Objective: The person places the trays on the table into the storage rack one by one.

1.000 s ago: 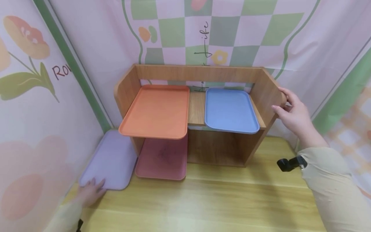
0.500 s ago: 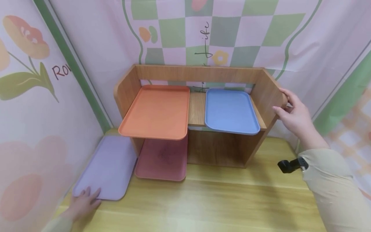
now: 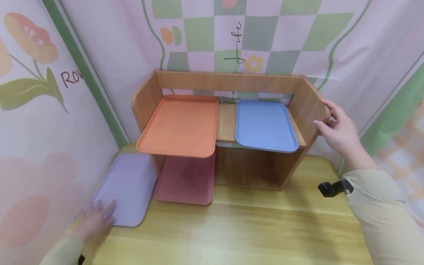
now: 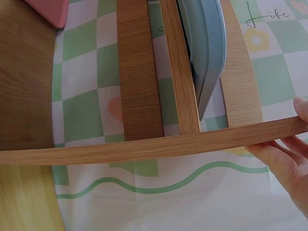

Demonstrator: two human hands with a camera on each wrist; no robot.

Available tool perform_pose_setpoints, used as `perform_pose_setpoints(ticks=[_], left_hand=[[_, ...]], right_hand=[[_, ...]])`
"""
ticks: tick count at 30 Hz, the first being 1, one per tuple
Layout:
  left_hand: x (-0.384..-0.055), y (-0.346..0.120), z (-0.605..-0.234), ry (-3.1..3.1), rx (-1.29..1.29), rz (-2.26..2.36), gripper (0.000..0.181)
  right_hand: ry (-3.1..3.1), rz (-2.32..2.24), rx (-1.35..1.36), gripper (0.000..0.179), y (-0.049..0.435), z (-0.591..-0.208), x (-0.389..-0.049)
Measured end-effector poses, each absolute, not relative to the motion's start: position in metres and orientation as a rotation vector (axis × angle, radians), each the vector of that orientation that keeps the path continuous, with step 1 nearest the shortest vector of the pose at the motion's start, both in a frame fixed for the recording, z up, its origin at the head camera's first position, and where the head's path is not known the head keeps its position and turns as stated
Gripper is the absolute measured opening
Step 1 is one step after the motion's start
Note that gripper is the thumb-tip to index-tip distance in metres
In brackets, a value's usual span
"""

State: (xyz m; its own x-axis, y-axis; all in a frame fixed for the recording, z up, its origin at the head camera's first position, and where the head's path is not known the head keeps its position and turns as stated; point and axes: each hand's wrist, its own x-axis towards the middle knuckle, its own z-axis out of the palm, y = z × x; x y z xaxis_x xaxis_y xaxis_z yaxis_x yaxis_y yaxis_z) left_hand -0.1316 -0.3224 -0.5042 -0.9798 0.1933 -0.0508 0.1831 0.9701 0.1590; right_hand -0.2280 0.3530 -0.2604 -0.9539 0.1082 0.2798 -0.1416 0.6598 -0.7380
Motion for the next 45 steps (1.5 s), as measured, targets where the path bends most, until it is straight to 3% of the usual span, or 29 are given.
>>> perform_pose_setpoints(ticks=[16,34,45], left_hand=[[-0.143,-0.353,-0.526,2.842,-0.043,0.540,0.086],[-0.144,-0.360,-0.527,2.971,0.033,0.449,0.085],[-0.140,-0.370,-0.522,3.088,0.122,0.526,0.066]], right_hand=[[-2.572,1.199,0.019,0.064,0.351,-0.263,-0.228],[-2.574,1.174,0.022,0.064,0.351,-0.261,-0.227],[-2.572,1.170,0.018,0.064,0.352,-0.261,-0.226]])
